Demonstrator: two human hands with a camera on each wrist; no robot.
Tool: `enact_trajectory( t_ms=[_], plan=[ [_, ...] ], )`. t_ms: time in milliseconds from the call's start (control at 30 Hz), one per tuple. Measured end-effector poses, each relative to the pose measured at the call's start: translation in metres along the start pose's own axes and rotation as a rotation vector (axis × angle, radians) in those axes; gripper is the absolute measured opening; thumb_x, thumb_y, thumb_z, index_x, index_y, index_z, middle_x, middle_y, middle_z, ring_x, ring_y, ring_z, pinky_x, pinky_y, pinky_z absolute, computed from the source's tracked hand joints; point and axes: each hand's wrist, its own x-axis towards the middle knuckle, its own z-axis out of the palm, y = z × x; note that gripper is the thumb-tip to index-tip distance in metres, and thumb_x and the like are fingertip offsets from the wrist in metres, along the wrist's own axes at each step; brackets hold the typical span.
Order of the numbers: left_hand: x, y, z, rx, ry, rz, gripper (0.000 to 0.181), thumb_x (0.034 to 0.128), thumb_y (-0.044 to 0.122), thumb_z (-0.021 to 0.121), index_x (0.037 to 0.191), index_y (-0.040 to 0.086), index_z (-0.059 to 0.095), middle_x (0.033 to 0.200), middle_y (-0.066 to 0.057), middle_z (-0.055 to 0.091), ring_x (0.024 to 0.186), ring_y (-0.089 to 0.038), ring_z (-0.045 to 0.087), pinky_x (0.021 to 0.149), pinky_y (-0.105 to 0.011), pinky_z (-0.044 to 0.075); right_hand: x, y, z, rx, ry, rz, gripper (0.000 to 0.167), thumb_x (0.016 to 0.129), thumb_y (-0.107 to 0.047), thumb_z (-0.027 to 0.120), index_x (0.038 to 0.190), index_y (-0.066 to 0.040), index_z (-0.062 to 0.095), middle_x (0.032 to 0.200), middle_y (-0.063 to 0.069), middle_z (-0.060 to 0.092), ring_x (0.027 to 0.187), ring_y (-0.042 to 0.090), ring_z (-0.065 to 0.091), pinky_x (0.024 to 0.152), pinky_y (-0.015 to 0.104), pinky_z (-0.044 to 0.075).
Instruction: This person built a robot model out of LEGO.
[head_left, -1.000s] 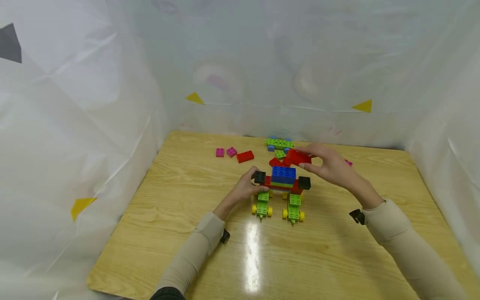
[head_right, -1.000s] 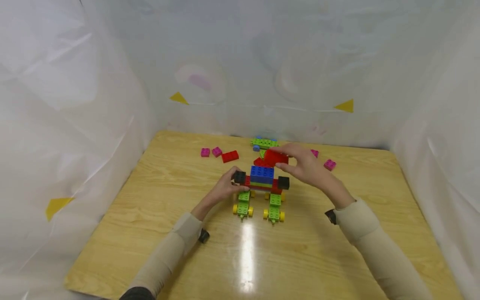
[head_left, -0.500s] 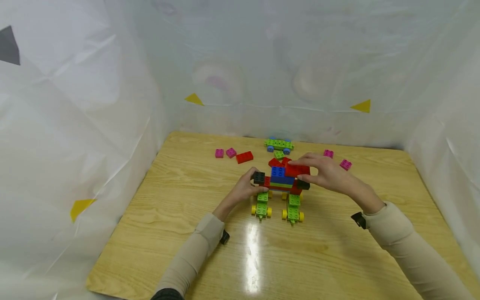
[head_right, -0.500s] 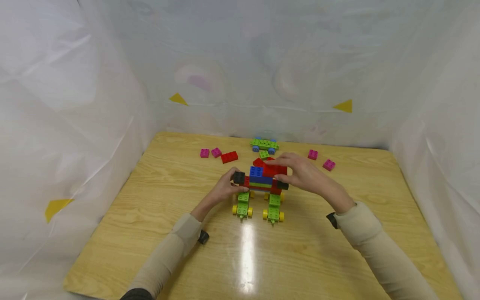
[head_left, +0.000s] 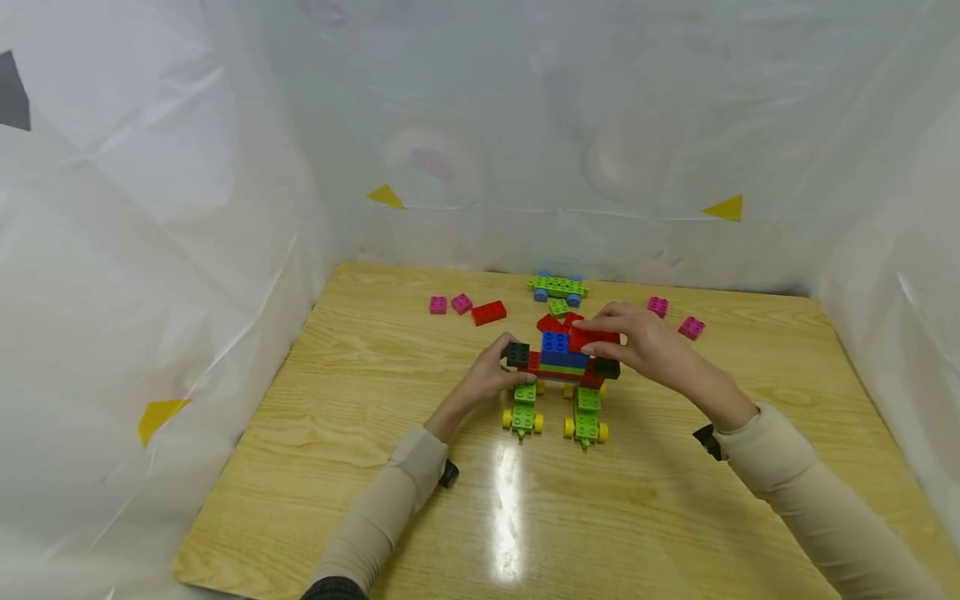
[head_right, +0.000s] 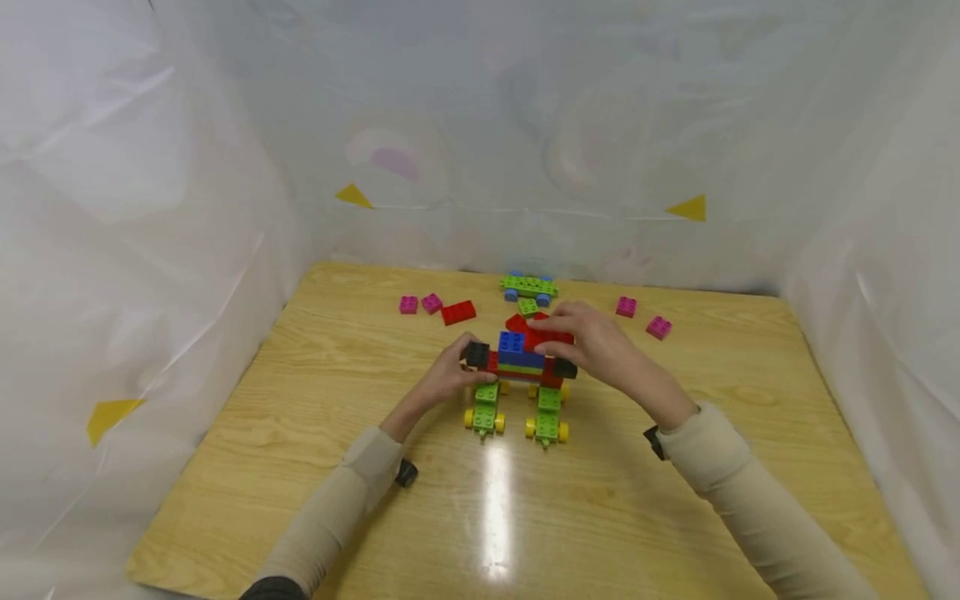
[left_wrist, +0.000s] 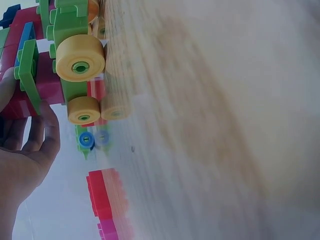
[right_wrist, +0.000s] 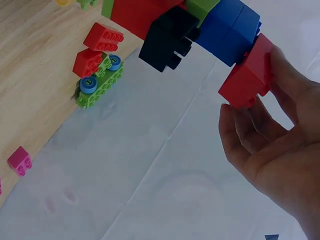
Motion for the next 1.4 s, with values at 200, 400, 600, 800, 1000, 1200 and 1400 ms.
enact_trajectory(
  t_ms=[200,400,600,800,1000,1200,1400],
  plan=[
    [-0.003,0.001,-0.001,0.014,0.003,-0.015,0.038,0.0843,0.01,0.075,0.111,0.007,0.047,0.11,-0.011,0.056,0.097,-0.021,0.055,0.073,-0.031,0.052,0.003,-0.003,0.0,0.027,0.008,-0.023,0.031,0.084,-0.012,0.074,0.114,-0.006,0.071,0.092,0.0,0.062,0.071,0.008,0.048,0.056,0.024,0.044],
    [-0.009,0.009,-0.002,0.014,-0.006,-0.016,0.037,0.0851,0.008,0.074,0.11,0.004,0.047,0.11,-0.012,0.056,0.097,-0.02,0.055,0.073,-0.03,0.053,0.004,-0.006,-0.001,0.011,-0.016,-0.049,0.031,0.084,-0.013,0.075,0.114,-0.007,0.072,0.093,-0.001,0.062,0.07,0.007,0.048,0.056,0.024,0.044],
    [-0.007,0.001,0.0,0.024,0.002,0.033,0.037,0.0848,0.013,0.075,0.109,0.008,0.047,0.107,-0.01,0.056,0.092,-0.02,0.055,0.07,-0.029,0.051,0.007,-0.007,-0.004,0.0,-0.028,-0.049,0.028,0.084,-0.014,0.075,0.111,-0.007,0.073,0.089,-0.002,0.061,0.068,0.007,0.045,0.054,0.024,0.042],
    [-0.009,0.001,0.0,0.02,0.005,0.023,0.037,0.0845,0.012,0.075,0.109,0.008,0.047,0.109,-0.009,0.056,0.095,-0.02,0.056,0.072,-0.029,0.053,0.007,-0.008,-0.004,0.015,-0.044,-0.037,0.028,0.085,-0.015,0.074,0.112,-0.007,0.073,0.087,-0.004,0.06,0.068,0.007,0.044,0.055,0.024,0.041],
    [-0.012,0.003,0.002,0.004,-0.002,0.008,0.039,0.0836,0.012,0.075,0.109,0.006,0.047,0.111,-0.012,0.056,0.099,-0.022,0.056,0.074,-0.032,0.054,0.003,-0.011,-0.005,0.014,-0.059,-0.034,0.029,0.085,-0.014,0.074,0.113,-0.006,0.072,0.089,-0.003,0.06,0.07,0.008,0.045,0.056,0.024,0.042],
    [-0.015,0.003,0.004,0.032,-0.001,0.01,0.037,0.0847,0.013,0.074,0.109,0.008,0.047,0.107,-0.009,0.057,0.092,-0.018,0.056,0.071,-0.028,0.052,0.0,-0.014,-0.005,0.019,-0.042,-0.024,0.03,0.084,-0.013,0.075,0.112,-0.006,0.072,0.088,-0.002,0.061,0.07,0.008,0.046,0.056,0.024,0.043],
    [-0.015,0.006,0.003,0.03,-0.005,0.006,0.037,0.0847,0.012,0.074,0.109,0.008,0.047,0.104,-0.009,0.057,0.086,-0.018,0.055,0.069,-0.028,0.051,0.0,-0.014,-0.005,0.027,-0.025,-0.013,0.03,0.083,-0.013,0.076,0.111,-0.006,0.073,0.085,-0.003,0.061,0.069,0.008,0.045,0.055,0.024,0.041]
  ],
)
